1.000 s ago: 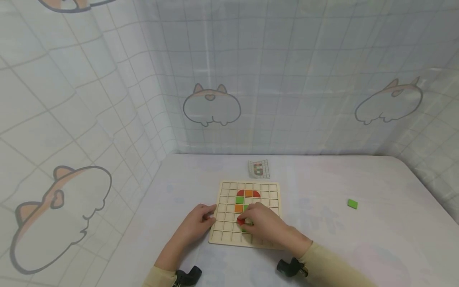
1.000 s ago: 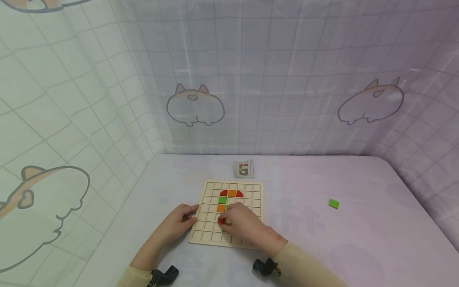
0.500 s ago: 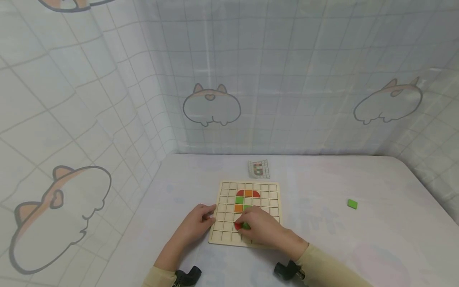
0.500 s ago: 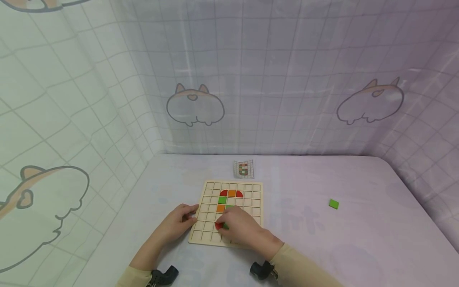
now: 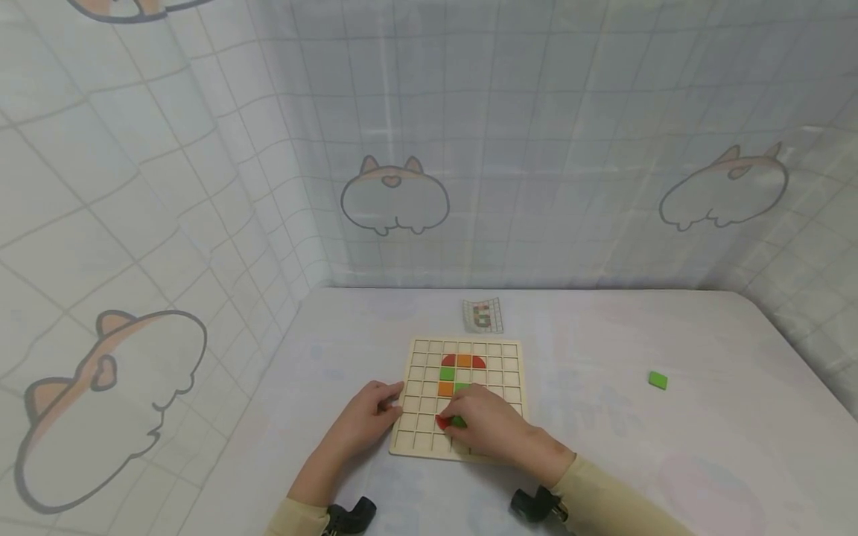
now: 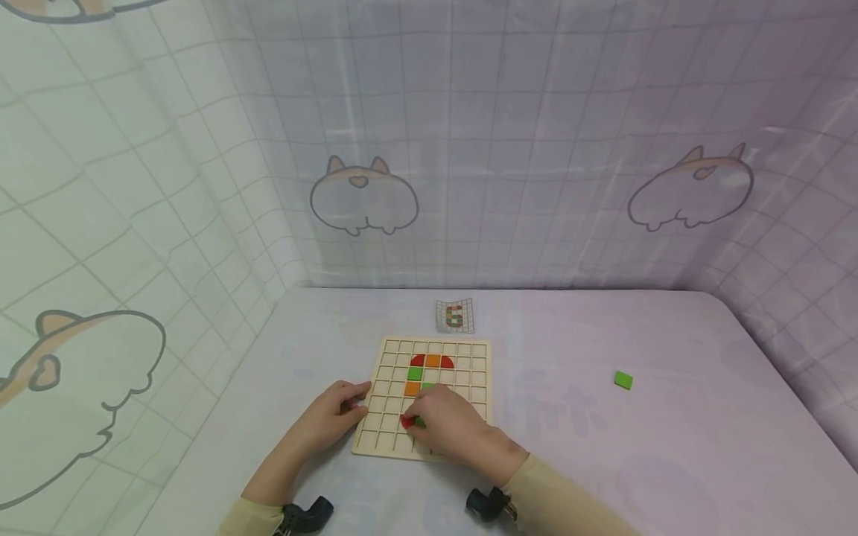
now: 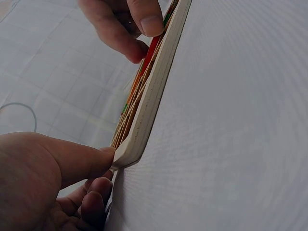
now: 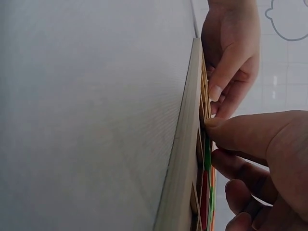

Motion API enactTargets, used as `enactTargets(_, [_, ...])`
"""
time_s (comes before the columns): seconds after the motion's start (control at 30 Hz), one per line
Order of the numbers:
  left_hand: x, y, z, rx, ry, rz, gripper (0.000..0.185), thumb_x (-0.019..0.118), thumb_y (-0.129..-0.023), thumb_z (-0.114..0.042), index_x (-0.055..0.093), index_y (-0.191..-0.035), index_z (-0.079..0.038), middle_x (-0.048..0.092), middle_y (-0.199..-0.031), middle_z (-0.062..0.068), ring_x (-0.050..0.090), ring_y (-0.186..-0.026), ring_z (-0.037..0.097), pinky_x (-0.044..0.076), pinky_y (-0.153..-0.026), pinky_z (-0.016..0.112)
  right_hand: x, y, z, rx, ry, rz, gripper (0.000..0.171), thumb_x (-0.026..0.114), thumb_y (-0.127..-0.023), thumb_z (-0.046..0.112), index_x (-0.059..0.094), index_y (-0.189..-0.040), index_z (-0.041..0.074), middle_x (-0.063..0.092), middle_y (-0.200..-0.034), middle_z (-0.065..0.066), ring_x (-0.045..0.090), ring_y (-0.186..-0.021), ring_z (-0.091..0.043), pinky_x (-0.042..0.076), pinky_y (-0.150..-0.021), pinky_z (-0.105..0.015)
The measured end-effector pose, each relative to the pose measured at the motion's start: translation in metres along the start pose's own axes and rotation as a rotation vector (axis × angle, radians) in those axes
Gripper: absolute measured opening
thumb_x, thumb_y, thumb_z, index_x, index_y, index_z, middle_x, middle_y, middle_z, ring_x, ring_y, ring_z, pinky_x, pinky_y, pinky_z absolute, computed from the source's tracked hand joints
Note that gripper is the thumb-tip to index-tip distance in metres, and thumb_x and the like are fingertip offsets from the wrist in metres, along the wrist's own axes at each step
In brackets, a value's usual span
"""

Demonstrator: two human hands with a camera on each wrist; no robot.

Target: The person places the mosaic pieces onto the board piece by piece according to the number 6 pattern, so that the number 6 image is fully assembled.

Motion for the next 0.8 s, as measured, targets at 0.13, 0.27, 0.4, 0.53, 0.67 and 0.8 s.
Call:
enactTargets(0.13, [0.001, 0.000, 0.001, 0.003, -0.010, 0.000, 0.047, 0.071, -0.092, -0.015, 0.059, -0.138, -0.008, 0.055, -0.099, -0.002, 0.049, -0.084, 0.014, 0.044, -0.071, 0.031, 0.000, 0.000, -0.001, 0.008, -0.002, 0.002, 0.017, 0.077, -0.088, 0.021, 0.079, -0.103, 0.015, 0.068, -0.095, 0.013, 0.059, -0.092, -0.005, 0.047, -0.088, -0.030])
enactTargets(0.27, [0.000, -0.001, 0.000, 0.010, -0.015, -0.001, 0.047, 0.070, -0.092, -0.016, 0.059, -0.137, -0.008, 0.055, -0.099, -0.002, 0.049, -0.084, 0.015, 0.044, -0.071, 0.032, 0.001, 0.001, -0.002, 0.014, -0.002, 0.007, 0.017, 0.077, -0.088, 0.022, 0.079, -0.104, 0.015, 0.068, -0.096, 0.013, 0.059, -0.093, -0.005, 0.047, -0.087, -0.030])
enactTargets(0.4, [0.000, 0.000, 0.000, 0.004, -0.015, 0.000, 0.046, 0.070, -0.093, -0.016, 0.060, -0.137, -0.008, 0.055, -0.099, -0.001, 0.049, -0.084, 0.015, 0.043, -0.071, 0.031, 0.000, 0.003, -0.003, 0.021, -0.004, 0.016, 0.019, 0.076, -0.088, 0.024, 0.079, -0.105, 0.016, 0.068, -0.099, 0.012, 0.058, -0.095, -0.006, 0.048, -0.086, -0.029])
enactTargets(0.53, [-0.001, 0.000, -0.002, -0.008, -0.011, 0.002, 0.046, 0.070, -0.093, -0.016, 0.059, -0.138, -0.008, 0.055, -0.098, -0.001, 0.049, -0.084, 0.015, 0.043, -0.071, 0.031, -0.005, 0.005, -0.005, 0.021, -0.021, 0.021, 0.021, 0.075, -0.089, 0.025, 0.078, -0.108, 0.016, 0.068, -0.102, 0.011, 0.059, -0.098, -0.007, 0.048, -0.088, -0.030])
enactTargets(0.67, [-0.001, 0.001, -0.003, -0.016, -0.003, 0.005, 0.047, 0.070, -0.093, -0.016, 0.059, -0.138, -0.008, 0.054, -0.098, -0.001, 0.048, -0.084, 0.015, 0.043, -0.071, 0.032, -0.012, 0.010, -0.011, 0.037, -0.039, 0.020, 0.024, 0.075, -0.089, 0.026, 0.077, -0.112, 0.017, 0.067, -0.108, 0.011, 0.058, -0.105, -0.010, 0.047, -0.092, -0.033])
enactTargets(0.8, [-0.001, 0.001, -0.003, -0.008, 0.005, 0.008, 0.047, 0.070, -0.093, -0.015, 0.059, -0.137, -0.007, 0.055, -0.098, 0.000, 0.048, -0.084, 0.016, 0.043, -0.071, 0.032, -0.019, 0.015, -0.021, 0.034, -0.032, -0.008, 0.028, 0.076, -0.088, 0.029, 0.076, -0.114, 0.016, 0.065, -0.110, 0.011, 0.057, -0.108, -0.012, 0.046, -0.094, -0.034])
Point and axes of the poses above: each hand's wrist, its own y-axis away from the middle knuckle, its own x-axis out of the palm, z = x × y, the point moved 5 cm from there along -y, towards the middle knuckle
